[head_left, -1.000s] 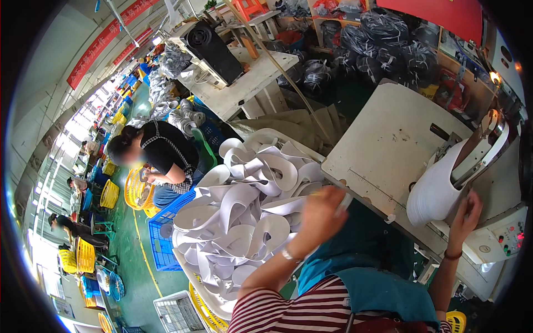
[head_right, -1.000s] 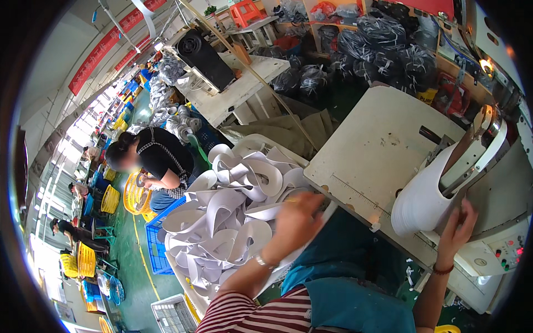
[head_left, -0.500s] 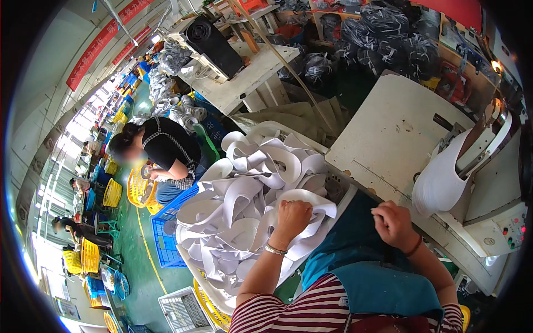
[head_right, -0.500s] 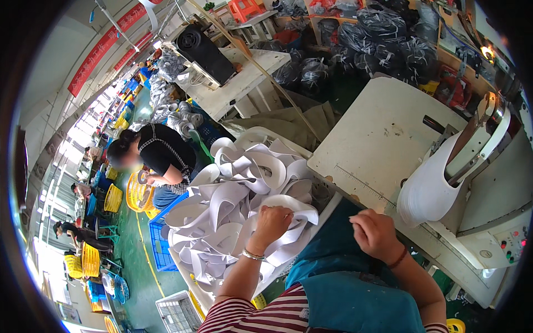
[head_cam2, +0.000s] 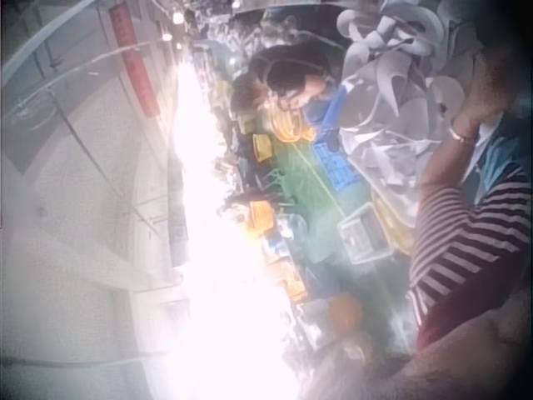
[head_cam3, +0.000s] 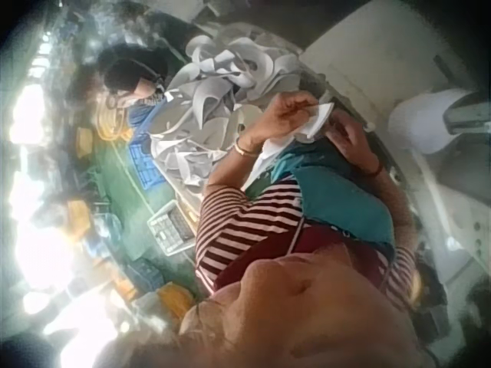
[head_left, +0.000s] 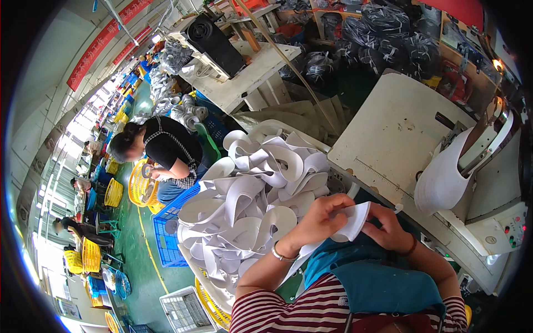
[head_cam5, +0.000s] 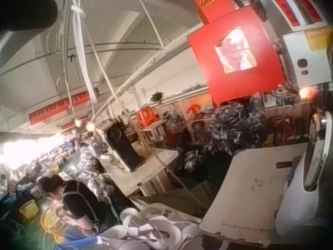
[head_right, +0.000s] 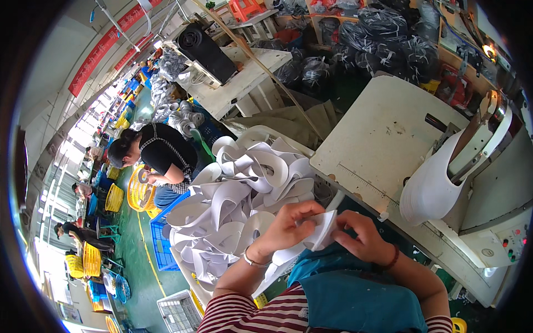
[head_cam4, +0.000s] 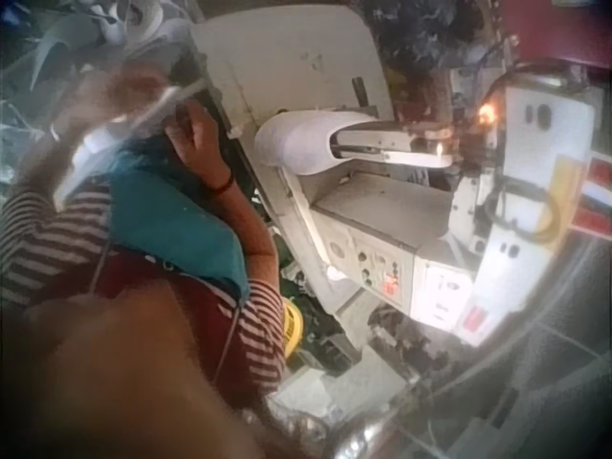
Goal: The person repeatedly takes shoe components from a bin, aligns and folds them by hand, and feeds them through a sewing machine to stitch them together.
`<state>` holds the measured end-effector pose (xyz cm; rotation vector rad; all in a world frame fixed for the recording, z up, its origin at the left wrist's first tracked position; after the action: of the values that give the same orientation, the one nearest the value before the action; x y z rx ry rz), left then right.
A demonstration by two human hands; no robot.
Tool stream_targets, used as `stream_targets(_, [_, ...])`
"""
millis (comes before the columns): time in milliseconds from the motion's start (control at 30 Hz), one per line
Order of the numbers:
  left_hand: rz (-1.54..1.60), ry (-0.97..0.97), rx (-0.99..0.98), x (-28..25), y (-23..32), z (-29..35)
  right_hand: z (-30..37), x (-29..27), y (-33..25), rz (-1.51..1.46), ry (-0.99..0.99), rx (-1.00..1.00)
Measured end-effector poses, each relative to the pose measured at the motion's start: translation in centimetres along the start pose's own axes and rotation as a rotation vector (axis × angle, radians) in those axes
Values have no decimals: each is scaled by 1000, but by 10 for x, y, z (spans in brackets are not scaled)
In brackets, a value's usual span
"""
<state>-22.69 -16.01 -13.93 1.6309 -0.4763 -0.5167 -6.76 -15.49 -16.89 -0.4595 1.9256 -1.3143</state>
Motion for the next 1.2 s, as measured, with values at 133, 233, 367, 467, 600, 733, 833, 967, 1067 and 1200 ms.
stream_targets(133, [245,-201,-6,10,7,-30,23,-14,3,-407,199,86])
stream_targets(233, [214,-297,-112,26,22,-51,40,-34,2,-353,153,109])
stream_targets(367, [154,-526,9,50,44,-72,63,-58,-21,-656,215,158])
stream_targets(467, [249,-526,100,62,54,-91,72,-72,-31,-436,312,123])
stream_targets(600, [315,-540,152,72,62,-110,73,-85,-46,-364,425,112])
stream_targets(733, [299,-645,30,82,70,-124,95,-98,-54,-493,539,103])
stream_targets(833, [112,-636,134,85,78,-138,98,-113,-68,-459,615,82])
stream_targets(967, [150,-579,-14,72,85,-152,88,-133,-76,-461,602,86])
stream_targets(1067, [203,-623,-46,81,86,-160,94,-146,-85,-383,550,82])
stream_targets(1200, [325,-659,-44,89,90,-175,106,-159,-104,-341,572,35])
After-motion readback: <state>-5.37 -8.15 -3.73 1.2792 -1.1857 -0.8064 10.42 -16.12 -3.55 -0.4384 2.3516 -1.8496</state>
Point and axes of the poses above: each hand's wrist, its own z-axis away from the middle knuckle, its own x-axis out of the palm, y = z × x, the point moved 5 cm from there along -z, towards the middle knuckle, and after that the axes turned 10 degrees about -y, right-handed, at the moved point
